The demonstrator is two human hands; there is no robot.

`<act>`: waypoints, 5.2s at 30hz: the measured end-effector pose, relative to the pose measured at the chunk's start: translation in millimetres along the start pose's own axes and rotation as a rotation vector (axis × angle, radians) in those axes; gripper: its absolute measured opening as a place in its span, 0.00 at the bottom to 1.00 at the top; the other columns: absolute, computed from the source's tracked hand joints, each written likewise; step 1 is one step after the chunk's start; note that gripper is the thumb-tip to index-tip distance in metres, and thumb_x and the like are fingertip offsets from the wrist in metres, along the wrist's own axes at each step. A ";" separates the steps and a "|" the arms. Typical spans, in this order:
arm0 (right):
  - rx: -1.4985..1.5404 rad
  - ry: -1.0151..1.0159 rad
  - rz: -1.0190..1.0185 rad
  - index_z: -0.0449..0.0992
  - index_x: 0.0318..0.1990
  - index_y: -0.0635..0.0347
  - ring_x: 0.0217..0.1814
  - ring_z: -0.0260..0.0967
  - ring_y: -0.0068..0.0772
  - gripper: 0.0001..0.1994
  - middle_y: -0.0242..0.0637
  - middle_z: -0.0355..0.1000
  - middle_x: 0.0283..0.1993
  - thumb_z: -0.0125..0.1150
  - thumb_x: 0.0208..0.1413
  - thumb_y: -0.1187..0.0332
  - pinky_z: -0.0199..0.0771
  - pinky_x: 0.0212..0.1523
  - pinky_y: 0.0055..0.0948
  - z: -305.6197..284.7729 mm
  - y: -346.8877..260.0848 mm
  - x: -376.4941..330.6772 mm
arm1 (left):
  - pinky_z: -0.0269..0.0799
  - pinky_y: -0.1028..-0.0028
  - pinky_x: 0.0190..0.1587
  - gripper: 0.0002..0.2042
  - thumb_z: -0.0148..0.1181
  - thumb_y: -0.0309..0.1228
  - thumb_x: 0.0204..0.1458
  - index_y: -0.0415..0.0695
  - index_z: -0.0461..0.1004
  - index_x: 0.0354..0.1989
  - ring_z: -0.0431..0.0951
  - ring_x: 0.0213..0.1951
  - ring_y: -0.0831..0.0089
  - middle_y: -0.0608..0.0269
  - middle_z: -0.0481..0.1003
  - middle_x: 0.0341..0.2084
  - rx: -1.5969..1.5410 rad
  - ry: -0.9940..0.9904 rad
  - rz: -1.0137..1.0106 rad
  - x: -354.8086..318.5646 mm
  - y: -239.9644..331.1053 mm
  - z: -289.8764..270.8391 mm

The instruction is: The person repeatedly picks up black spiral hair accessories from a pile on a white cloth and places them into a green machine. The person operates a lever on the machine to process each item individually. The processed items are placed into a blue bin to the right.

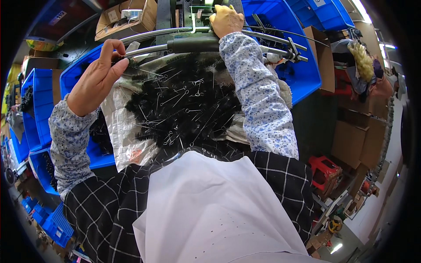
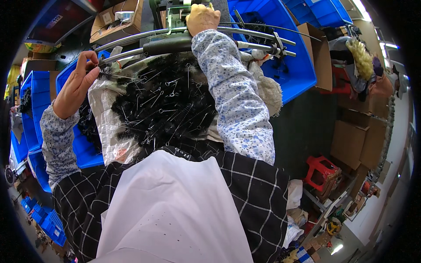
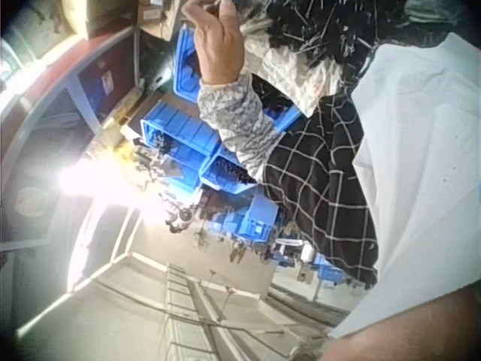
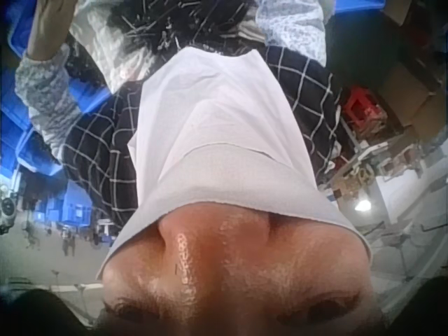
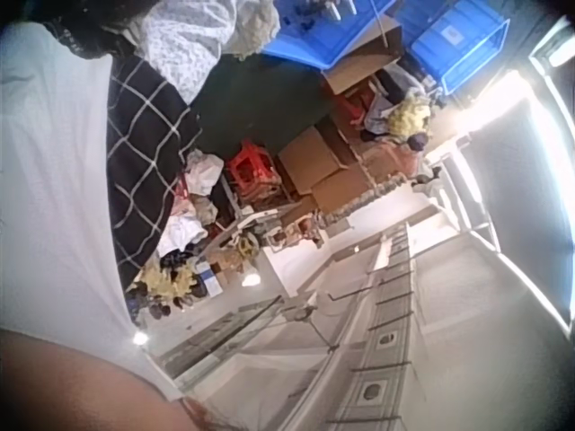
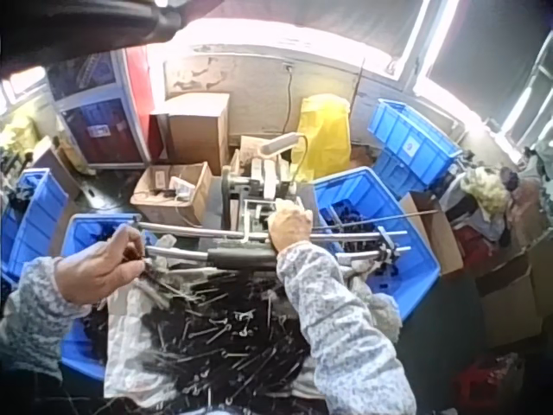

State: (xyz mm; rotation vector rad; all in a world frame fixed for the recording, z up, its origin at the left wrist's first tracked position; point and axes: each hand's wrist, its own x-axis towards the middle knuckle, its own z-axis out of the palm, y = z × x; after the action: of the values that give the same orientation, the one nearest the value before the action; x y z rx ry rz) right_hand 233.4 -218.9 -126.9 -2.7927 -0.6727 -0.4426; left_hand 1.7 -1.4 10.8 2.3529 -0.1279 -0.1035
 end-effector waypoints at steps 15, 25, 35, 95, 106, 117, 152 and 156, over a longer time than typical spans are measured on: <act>-0.017 -0.082 0.067 0.75 0.43 0.46 0.45 0.68 0.45 0.14 0.40 0.71 0.42 0.49 0.50 0.58 0.67 0.45 0.40 -19.5 90.6 23.3 | 0.64 0.77 0.45 0.14 0.49 0.22 0.51 0.39 0.63 0.47 0.69 0.40 0.76 0.60 0.67 0.40 -0.089 -0.078 0.167 10.4 -2.3 2.3; -0.210 0.179 0.064 0.69 0.50 0.50 0.48 0.67 0.43 0.18 0.44 0.69 0.47 0.51 0.52 0.57 0.66 0.48 0.37 -77.8 146.0 22.4 | 0.69 0.78 0.42 0.13 0.55 0.25 0.50 0.40 0.68 0.45 0.72 0.36 0.78 0.62 0.72 0.38 -0.149 -0.058 0.155 41.2 -6.1 35.2; 0.778 -0.469 -0.259 0.69 0.49 0.56 0.38 0.70 0.47 0.17 0.48 0.71 0.39 0.52 0.52 0.62 0.69 0.41 0.36 -96.1 -50.0 -67.4 | 0.69 0.79 0.43 0.17 0.54 0.24 0.51 0.40 0.65 0.50 0.73 0.39 0.78 0.61 0.72 0.40 -0.304 0.062 0.068 50.7 4.0 55.4; -0.119 0.064 -0.088 0.76 0.32 0.53 0.42 0.69 0.37 0.10 0.36 0.73 0.33 0.55 0.43 0.61 0.65 0.40 0.40 -5.0 71.2 0.1 | 0.59 0.78 0.47 0.14 0.50 0.20 0.46 0.41 0.61 0.43 0.65 0.39 0.80 0.67 0.64 0.36 -0.200 0.067 0.059 11.2 -42.9 -6.0; -0.044 -0.284 0.114 0.76 0.41 0.39 0.45 0.69 0.41 0.12 0.39 0.72 0.42 0.46 0.53 0.57 0.67 0.47 0.38 -51.9 112.4 36.5 | 0.64 0.77 0.47 0.10 0.51 0.20 0.47 0.39 0.66 0.39 0.67 0.41 0.77 0.64 0.65 0.39 -0.100 -0.136 0.298 46.8 -19.5 27.7; 1.125 -0.478 -0.214 0.72 0.46 0.57 0.24 0.63 0.27 0.15 0.36 0.70 0.26 0.55 0.53 0.61 0.66 0.29 0.29 -83.2 -32.3 -64.3 | 0.70 0.79 0.39 0.14 0.56 0.24 0.47 0.39 0.65 0.43 0.73 0.35 0.77 0.62 0.67 0.36 -0.414 0.188 0.284 73.0 -10.7 86.0; -0.138 -0.031 0.032 0.71 0.48 0.53 0.51 0.63 0.42 0.21 0.40 0.69 0.45 0.57 0.44 0.57 0.61 0.49 0.42 -11.1 73.1 -4.2 | 0.64 0.72 0.41 0.11 0.62 0.29 0.43 0.39 0.68 0.31 0.69 0.36 0.66 0.60 0.68 0.31 0.070 -0.220 0.071 25.5 -44.1 28.9; -0.028 0.018 0.006 0.73 0.45 0.55 0.56 0.61 0.42 0.19 0.42 0.71 0.45 0.55 0.43 0.61 0.61 0.51 0.42 -3.0 69.5 -4.7 | 0.64 0.75 0.42 0.11 0.60 0.30 0.46 0.40 0.69 0.35 0.68 0.38 0.73 0.64 0.66 0.33 -0.080 -0.193 0.029 31.6 -34.9 20.7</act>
State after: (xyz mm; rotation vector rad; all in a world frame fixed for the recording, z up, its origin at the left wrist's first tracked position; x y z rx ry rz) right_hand 261.6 -282.0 -136.4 -2.8125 -0.6595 -0.4797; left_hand 32.8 4.8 -29.7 2.2573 -0.2468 -0.3164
